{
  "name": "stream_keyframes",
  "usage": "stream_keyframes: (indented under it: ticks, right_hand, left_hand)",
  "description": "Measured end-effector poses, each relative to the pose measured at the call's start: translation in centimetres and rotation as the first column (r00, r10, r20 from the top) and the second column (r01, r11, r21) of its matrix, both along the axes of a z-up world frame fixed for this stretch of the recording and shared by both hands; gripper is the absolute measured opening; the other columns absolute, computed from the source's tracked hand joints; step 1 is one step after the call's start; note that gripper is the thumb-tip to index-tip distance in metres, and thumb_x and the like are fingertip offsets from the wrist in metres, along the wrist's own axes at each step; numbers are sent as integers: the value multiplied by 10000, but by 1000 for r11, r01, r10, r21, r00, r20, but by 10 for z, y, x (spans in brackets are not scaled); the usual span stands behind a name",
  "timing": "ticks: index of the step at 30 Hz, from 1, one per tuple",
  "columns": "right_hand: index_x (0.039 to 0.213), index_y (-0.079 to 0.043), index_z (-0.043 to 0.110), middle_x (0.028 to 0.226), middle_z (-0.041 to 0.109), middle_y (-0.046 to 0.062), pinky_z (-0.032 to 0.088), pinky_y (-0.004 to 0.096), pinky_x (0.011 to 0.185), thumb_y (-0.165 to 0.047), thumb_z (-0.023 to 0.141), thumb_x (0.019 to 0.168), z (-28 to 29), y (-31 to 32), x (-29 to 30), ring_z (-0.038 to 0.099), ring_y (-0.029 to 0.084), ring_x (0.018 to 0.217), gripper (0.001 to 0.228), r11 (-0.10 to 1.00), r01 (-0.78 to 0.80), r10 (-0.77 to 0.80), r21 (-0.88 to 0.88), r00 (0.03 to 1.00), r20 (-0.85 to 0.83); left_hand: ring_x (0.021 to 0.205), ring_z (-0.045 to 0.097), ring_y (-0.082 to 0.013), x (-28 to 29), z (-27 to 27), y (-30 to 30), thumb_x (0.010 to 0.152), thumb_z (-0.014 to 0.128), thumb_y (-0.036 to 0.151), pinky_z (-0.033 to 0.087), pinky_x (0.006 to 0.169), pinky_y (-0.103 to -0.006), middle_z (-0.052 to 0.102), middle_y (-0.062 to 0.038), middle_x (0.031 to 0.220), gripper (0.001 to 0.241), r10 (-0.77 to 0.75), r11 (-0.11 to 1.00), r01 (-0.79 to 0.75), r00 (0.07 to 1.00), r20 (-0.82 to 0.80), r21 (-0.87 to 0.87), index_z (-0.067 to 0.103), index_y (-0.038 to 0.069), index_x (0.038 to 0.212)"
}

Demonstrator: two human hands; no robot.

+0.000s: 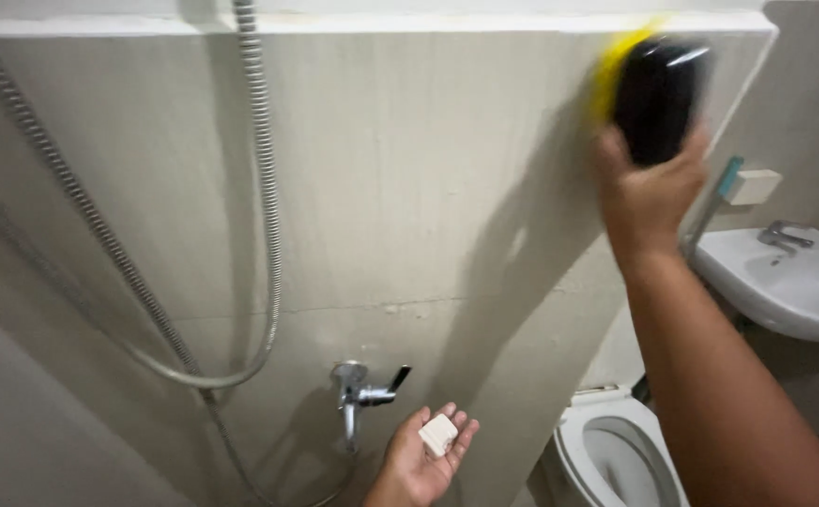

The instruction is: The person cleans the tiled walls of a bathroom using a yellow scrubbing brush and a bar of soap. They dip the brush into a red bucket of soapy water, scrub the walls, and occasionally rinse the brush. The person also scrubs a wall-mounted soap dish and washes their hands over the toilet.

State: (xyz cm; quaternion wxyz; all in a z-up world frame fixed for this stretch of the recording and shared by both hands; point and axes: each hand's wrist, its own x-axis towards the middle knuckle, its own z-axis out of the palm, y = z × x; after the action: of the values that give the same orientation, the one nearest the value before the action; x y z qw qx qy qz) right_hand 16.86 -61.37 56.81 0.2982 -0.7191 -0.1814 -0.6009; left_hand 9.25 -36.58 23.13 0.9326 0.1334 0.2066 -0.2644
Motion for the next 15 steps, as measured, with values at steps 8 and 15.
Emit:
stream_keyframes:
  ticks: [8,15]
  right_hand:
    - [1550,-11,514,1253,663,104,557,405,1027,-162,682,933,-17,148,-1,640,266,1119,658,1000,13,-11,-6,968,251]
    - [1413,-178,667,1155,686,119,504,439,895,-136,857,832,-7,169,-13,654,255,1054,613,838,79,64,-540,969,241]
  left_hand:
    - [979,680,-385,-8,-3,30,1043,374,330,599,943,-529,686,-208,1000,466,98,994,-95,993,-61,49,628,-58,1087]
    - [925,681,-384,-9,-17,41,1028,419,276,607,928,-510,684,-198,932,399,89,996,-89,996,-2,0,646,-52,1035]
